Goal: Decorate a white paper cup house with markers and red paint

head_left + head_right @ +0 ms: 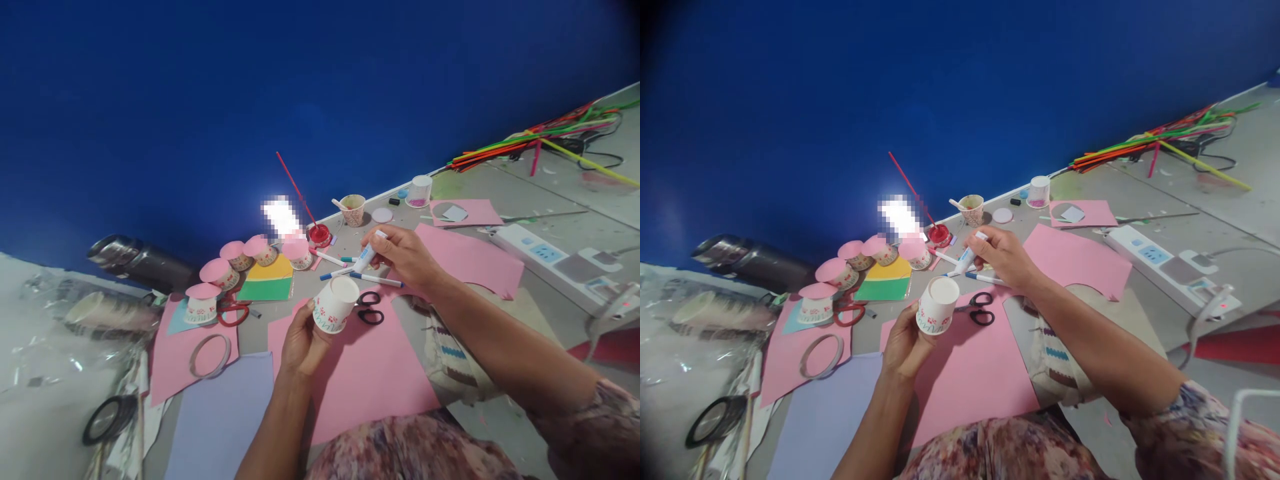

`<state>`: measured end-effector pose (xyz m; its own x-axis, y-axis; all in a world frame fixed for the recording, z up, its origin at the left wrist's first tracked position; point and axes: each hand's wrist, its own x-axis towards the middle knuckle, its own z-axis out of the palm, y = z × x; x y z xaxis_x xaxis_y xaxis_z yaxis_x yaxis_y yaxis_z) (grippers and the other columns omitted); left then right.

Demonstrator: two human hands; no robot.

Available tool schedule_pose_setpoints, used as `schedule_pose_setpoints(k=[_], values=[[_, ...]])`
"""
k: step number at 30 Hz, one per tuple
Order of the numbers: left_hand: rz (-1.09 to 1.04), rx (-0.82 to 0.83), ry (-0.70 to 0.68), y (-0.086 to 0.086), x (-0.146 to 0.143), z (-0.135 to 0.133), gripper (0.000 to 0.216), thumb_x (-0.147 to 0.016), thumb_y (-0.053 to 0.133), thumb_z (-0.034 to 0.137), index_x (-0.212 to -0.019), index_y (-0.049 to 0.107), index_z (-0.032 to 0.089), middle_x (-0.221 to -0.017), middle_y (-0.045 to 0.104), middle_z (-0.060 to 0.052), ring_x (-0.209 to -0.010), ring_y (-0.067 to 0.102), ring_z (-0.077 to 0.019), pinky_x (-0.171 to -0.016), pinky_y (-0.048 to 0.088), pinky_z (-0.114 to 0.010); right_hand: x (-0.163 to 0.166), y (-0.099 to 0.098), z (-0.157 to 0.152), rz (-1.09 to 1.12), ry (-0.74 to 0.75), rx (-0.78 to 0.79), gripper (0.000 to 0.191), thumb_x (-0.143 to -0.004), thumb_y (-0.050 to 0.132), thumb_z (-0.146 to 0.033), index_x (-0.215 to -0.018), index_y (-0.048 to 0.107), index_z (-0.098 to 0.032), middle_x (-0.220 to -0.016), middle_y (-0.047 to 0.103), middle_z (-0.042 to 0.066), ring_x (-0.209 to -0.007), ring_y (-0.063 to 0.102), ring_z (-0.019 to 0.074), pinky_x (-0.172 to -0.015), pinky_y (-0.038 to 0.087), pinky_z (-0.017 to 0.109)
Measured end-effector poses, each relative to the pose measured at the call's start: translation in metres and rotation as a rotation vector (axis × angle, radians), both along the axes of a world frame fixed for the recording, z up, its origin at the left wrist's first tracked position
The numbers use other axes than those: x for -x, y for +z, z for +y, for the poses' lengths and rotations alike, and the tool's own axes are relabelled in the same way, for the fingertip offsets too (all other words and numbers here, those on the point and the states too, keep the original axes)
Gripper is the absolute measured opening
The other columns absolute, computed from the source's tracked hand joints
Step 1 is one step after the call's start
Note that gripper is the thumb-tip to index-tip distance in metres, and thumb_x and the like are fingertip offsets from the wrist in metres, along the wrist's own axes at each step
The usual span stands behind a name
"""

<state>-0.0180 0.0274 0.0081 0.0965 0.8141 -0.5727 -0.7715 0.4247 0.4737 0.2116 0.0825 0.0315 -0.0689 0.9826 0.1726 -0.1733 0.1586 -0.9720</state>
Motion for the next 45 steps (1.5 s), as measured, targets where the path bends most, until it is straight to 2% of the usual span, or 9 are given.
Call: schedule_pose_setpoints(k=[6,15,23,29,31,34,37,42,45], values=[[-0.015,-0.028,0.012,-0.005,0.003,0.0,0.023,-0.093,0.062,0.01,-0.11,0.076,0.018,-0.104,0.086,-0.008,-0.099,0.082,-0.0231,-0.098,0.063,-0.036,0.005,-0.004,0.001,0.028,0.127,0.048,0.056,-0.082,0.08,-0.073,-0.087,0.073,-0.018,-0.069,0.065,0.0,-0.06,0.057,0.0133,-0.057,0.05,0.027],[-0.013,-0.014,0.174,-0.006,0.004,0.003,0.032,-0.097,0.058,0.005,-0.122,0.074,0.018,-0.101,0.086,-0.007,-0.088,0.083,-0.0202,-0.091,0.064,-0.032,0.012,-0.007,-0.005,0.033,0.112,-0.005,0.053,-0.086,0.078,-0.071,-0.089,0.073,-0.018,-0.07,0.066,0.001,-0.061,0.059,0.0135,-0.06,0.05,0.027],[0.094,-0.093,0.221,-0.006,-0.003,0.0,0.014,-0.087,0.072,0.004,-0.08,0.069,0.016,-0.081,0.081,-0.003,-0.073,0.077,-0.0146,-0.07,0.06,-0.021,0.021,0.002,-0.023,-0.224,-0.048,-0.26,0.041,-0.095,0.072,-0.062,-0.096,0.074,-0.021,-0.085,0.072,0.004,-0.068,0.063,0.0166,-0.065,0.052,0.03],[0.186,-0.268,0.087,-0.008,-0.006,-0.008,0.031,-0.065,0.096,0.017,-0.068,0.065,0.014,-0.073,0.074,0.001,-0.061,0.068,-0.0113,-0.059,0.057,-0.02,0.022,-0.002,-0.019,-0.328,-0.293,-0.475,0.027,-0.099,0.071,-0.051,-0.098,0.076,-0.024,-0.099,0.075,0.007,-0.092,0.069,0.0226,-0.081,0.054,0.035],[0.183,-0.257,0.09,-0.006,-0.007,-0.008,0.031,-0.064,0.096,0.017,-0.069,0.066,0.014,-0.073,0.074,0.001,-0.061,0.068,-0.0112,-0.06,0.059,-0.021,0.015,-0.004,-0.01,-0.305,-0.42,-0.4,0.027,-0.095,0.074,-0.051,-0.098,0.077,-0.024,-0.093,0.073,0.004,-0.081,0.067,0.0197,-0.072,0.054,0.032],[0.171,-0.218,0.144,0.005,-0.007,-0.004,0.019,-0.073,0.088,0.012,-0.073,0.069,0.015,-0.077,0.077,-0.001,-0.068,0.073,-0.0138,-0.064,0.062,-0.022,-0.003,-0.01,0.011,-0.134,-0.497,-0.127,0.033,-0.089,0.08,-0.054,-0.098,0.077,-0.022,-0.071,0.064,-0.002,-0.059,0.058,0.0135,-0.057,0.049,0.027],[0.195,-0.178,0.224,0.024,-0.003,0.0,0.01,-0.084,0.075,0.007,-0.08,0.071,0.015,-0.085,0.082,-0.004,-0.075,0.078,-0.016,-0.068,0.064,-0.024,-0.023,-0.019,0.034,0.117,-0.422,0.112,0.043,-0.078,0.088,-0.059,-0.093,0.074,-0.022,-0.062,0.061,-0.004,-0.055,0.059,0.0116,-0.052,0.051,0.023],[0.243,-0.199,0.349,0.057,0.017,-0.003,0.016,-0.093,0.065,0.007,-0.098,0.076,0.018,-0.098,0.086,-0.005,-0.091,0.082,-0.0187,-0.081,0.065,-0.027,-0.039,-0.035,0.051,0.127,-0.195,0.237,0.04,-0.07,0.095,-0.049,-0.088,0.073,-0.021,-0.084,0.078,0.007,-0.069,0.073,0.0164,-0.055,0.06,0.024],[0.333,-0.229,0.409,0.065,0.035,-0.008,0.017,-0.094,0.065,0.011,-0.102,0.076,0.02,-0.102,0.086,-0.005,-0.1,0.082,-0.0201,-0.089,0.065,-0.031,-0.038,-0.042,0.051,0.097,-0.077,0.271,0.036,-0.07,0.095,-0.044,-0.089,0.076,-0.02,-0.095,0.081,0.011,-0.075,0.074,0.0182,-0.06,0.063,0.028]])
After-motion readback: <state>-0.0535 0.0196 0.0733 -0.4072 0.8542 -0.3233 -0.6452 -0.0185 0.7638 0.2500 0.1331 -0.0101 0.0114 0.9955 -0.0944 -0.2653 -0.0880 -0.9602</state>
